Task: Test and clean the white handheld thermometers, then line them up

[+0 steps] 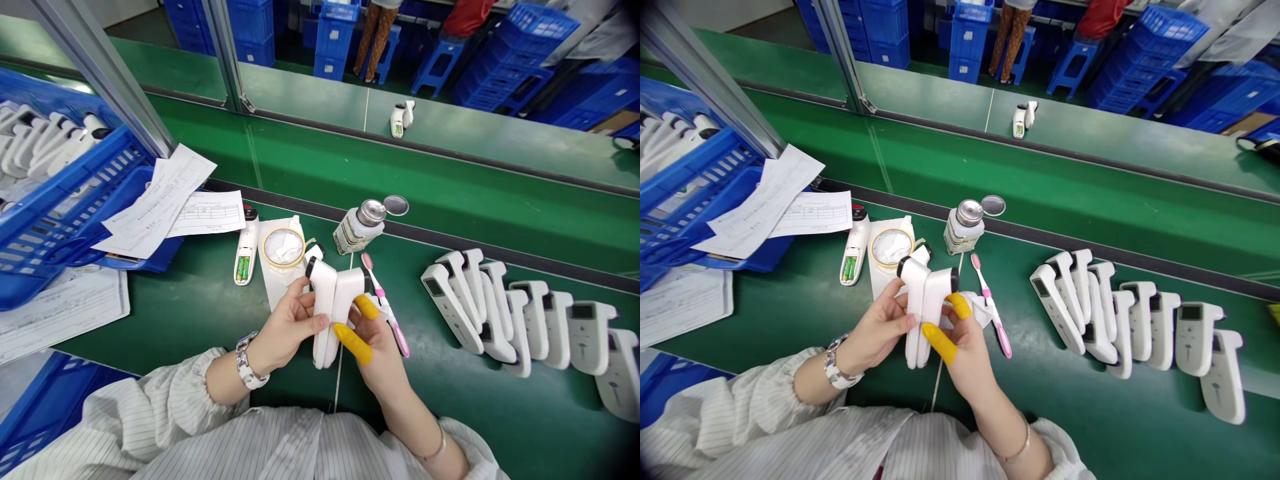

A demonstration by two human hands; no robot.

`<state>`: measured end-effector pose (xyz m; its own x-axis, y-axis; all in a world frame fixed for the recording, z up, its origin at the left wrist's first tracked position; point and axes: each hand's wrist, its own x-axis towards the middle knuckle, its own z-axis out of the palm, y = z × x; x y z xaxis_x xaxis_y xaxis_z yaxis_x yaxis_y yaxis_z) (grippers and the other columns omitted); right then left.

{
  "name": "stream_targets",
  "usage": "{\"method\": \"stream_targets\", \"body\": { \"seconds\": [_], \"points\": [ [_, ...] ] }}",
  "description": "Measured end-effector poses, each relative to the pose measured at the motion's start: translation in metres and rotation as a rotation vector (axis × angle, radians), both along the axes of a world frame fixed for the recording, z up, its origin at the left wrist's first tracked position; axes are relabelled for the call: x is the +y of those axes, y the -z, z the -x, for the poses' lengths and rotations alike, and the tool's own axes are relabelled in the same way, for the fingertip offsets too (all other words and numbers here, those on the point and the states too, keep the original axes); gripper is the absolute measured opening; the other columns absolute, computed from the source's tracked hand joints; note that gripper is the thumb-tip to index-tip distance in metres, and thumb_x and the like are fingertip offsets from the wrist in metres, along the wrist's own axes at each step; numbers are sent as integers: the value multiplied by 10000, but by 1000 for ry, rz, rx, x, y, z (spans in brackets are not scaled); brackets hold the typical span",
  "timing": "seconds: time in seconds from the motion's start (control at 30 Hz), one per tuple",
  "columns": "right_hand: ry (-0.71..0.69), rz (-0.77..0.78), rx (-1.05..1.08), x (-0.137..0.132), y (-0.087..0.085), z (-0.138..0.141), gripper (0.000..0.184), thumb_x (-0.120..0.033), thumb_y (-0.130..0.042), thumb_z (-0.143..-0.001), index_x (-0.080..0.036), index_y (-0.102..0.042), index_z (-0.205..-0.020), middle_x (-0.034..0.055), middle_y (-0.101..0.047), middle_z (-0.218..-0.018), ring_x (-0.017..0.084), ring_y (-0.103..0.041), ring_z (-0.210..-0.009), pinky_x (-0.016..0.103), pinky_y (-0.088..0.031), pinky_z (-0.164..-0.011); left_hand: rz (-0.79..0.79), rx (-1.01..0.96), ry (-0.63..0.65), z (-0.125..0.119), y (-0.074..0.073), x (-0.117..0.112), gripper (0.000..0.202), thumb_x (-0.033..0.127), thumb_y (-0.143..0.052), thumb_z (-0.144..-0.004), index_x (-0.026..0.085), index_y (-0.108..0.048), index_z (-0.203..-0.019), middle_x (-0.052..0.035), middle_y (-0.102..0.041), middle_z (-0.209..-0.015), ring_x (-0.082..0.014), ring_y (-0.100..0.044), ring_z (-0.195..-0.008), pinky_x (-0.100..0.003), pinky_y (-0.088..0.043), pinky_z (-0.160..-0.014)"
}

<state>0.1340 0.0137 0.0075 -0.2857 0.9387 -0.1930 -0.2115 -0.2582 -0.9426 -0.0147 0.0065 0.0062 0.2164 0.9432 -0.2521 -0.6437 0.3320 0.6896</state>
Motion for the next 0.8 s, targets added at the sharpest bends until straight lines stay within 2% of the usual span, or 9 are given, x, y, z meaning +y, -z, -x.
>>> {"method": "stream_targets", "body": {
  "seconds": [0.1,0.2,0.3,0.4,0.63,0.8],
  "points": [
    [-52,0,-27,-1,-3,1,339,-259,-658,-768,-284,-551,-1089,38,-616,-1029,235,-578,-1007,343,-540,-737,-37,26,33,-3,3,-1,531,151,-683,-728,246,-472,-1206,-66,-654,-1061,-196,-621,-942,-295,-473,-802],
    [-30,-1,-25,-1,-2,-1,286,-272,-652,-778,-270,-573,-1053,29,-622,-1020,219,-574,-1001,333,-519,-781,-24,37,54,-3,4,0,470,159,-685,-726,206,-528,-1167,-81,-647,-1082,-201,-609,-973,-288,-463,-825],
    [14,44,-31,-1,5,-4,200,-338,-616,-806,-252,-609,-987,10,-637,-870,170,-603,-783,286,-514,-672,3,41,69,-1,4,0,433,187,-678,-735,199,-555,-1150,-90,-635,-1109,-221,-596,-997,-317,-456,-852],
    [39,81,-28,1,10,-8,204,-374,-623,-796,-238,-635,-948,-2,-623,-795,131,-566,-649,246,-485,-582,16,54,67,-1,3,1,434,201,-679,-734,206,-562,-1152,-87,-627,-1117,-213,-599,-963,-326,-455,-852],
    [-5,117,2,3,5,-10,257,-374,-674,-748,-254,-642,-974,2,-648,-823,121,-549,-645,219,-453,-557,-21,97,39,-1,4,2,416,163,-698,-712,213,-580,-1107,-49,-625,-1046,-182,-563,-975,-307,-442,-869],
    [-19,124,51,4,3,-11,290,-387,-704,-710,-256,-646,-962,1,-642,-807,125,-535,-634,230,-440,-565,-29,108,78,-1,3,2,474,180,-707,-708,210,-533,-1148,-60,-595,-1104,-188,-552,-992,-339,-431,-895]
  ]
}}
